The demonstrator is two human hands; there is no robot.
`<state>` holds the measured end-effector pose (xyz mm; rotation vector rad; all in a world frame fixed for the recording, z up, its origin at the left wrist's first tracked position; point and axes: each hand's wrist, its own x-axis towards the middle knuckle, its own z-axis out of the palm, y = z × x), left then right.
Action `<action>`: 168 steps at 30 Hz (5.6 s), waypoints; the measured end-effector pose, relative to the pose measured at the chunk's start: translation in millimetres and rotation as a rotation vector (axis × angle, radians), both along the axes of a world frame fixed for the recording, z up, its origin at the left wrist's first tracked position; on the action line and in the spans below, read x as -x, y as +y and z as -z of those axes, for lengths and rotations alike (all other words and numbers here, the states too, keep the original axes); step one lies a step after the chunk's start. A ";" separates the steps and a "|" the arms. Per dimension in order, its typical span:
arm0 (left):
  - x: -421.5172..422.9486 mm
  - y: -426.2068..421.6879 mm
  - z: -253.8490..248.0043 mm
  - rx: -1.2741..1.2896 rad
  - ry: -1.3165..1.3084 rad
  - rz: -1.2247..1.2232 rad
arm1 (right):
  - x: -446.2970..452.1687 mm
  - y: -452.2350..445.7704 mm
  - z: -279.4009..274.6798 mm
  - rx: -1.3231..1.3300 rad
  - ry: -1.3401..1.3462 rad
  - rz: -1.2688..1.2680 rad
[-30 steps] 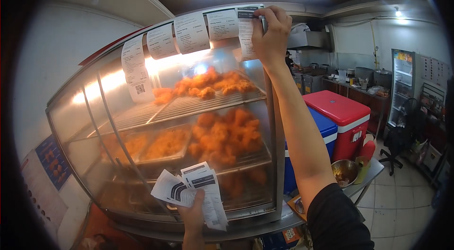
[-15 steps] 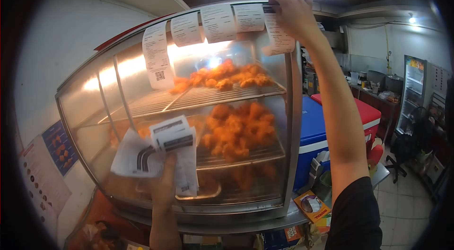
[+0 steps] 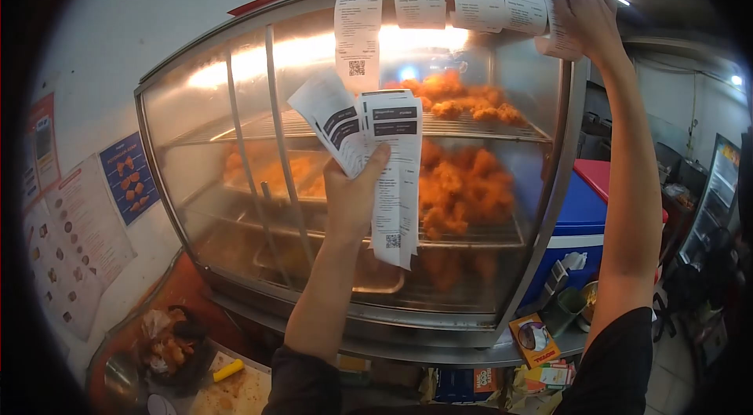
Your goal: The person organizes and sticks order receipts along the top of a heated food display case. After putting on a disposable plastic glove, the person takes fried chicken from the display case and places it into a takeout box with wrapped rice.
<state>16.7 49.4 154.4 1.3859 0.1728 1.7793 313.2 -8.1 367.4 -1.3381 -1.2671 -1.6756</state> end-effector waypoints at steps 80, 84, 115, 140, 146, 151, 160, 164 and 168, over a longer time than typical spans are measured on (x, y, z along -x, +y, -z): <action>99.4 -23.9 26.8 0.056 -0.096 -0.216 | 156.7 61.7 24.4 -0.023 -0.101 -0.281; 132.4 -18.1 34.7 0.017 -0.021 -0.285 | 184.0 78.4 25.6 -0.040 -0.105 -0.231; 173.9 -17.2 41.7 0.062 -0.094 -0.265 | 299.2 66.9 -32.1 0.523 0.329 -0.940; 147.0 -6.6 20.4 -0.116 -0.071 -0.234 | 248.8 122.3 55.1 -0.298 -0.222 -0.548; 151.1 -9.6 19.0 -0.099 -0.084 -0.267 | 254.3 108.7 40.6 -0.277 -0.271 -0.463; 146.8 -18.4 19.2 0.075 -0.033 -0.273 | 259.4 115.0 20.4 -0.198 -0.308 -0.330; 121.2 -14.8 19.3 0.077 -0.111 -0.187 | 225.9 70.2 -2.9 0.143 -0.093 -0.213; 113.2 -10.6 25.7 -0.010 -0.114 -0.154 | 154.4 34.1 -12.9 0.255 0.057 -0.129; 96.1 -9.0 26.8 0.050 -0.119 -0.154 | 112.2 18.0 -27.6 0.304 0.112 -0.174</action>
